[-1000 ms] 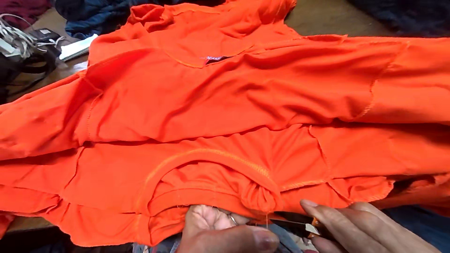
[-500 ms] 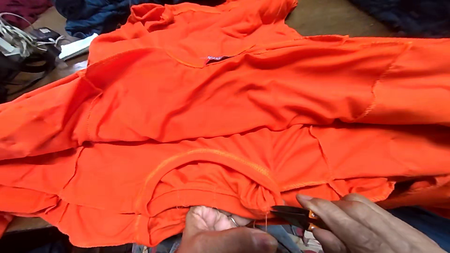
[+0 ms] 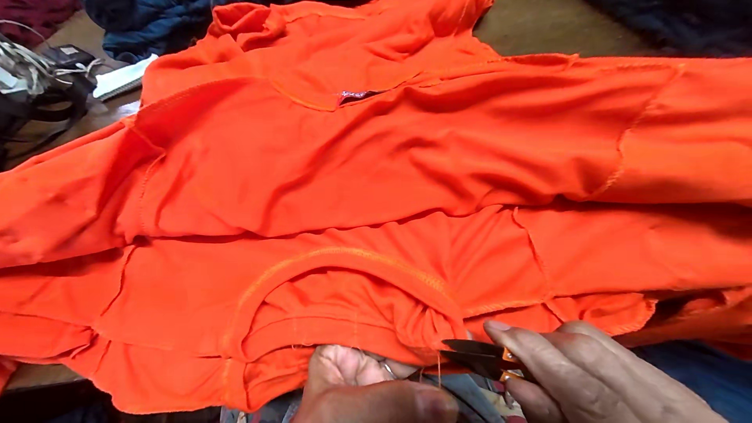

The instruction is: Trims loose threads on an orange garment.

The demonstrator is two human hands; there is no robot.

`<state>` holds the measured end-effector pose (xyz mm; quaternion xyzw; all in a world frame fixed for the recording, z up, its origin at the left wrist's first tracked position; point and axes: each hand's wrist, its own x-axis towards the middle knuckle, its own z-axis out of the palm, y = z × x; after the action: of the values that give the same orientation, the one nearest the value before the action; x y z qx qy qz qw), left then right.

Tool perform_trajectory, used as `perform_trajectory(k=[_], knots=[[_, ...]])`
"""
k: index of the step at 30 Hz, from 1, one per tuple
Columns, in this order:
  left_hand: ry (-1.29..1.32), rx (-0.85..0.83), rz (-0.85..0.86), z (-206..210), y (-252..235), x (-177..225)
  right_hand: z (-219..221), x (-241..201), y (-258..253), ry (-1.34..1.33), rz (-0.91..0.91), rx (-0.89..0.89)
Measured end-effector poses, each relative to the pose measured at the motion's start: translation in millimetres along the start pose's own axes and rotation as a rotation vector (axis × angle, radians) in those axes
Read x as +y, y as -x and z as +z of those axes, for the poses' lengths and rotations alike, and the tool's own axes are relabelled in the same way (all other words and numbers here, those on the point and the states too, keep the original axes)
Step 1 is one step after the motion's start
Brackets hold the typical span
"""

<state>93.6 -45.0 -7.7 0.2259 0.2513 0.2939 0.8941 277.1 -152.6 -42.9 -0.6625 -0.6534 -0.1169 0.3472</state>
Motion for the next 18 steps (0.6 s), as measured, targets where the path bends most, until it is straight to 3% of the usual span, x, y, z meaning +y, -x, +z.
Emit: perform_trajectory(k=[18], knots=[[0.034,0.016,0.015,0,1,-2,13,-11,-4,0.031,0.064,0.066]])
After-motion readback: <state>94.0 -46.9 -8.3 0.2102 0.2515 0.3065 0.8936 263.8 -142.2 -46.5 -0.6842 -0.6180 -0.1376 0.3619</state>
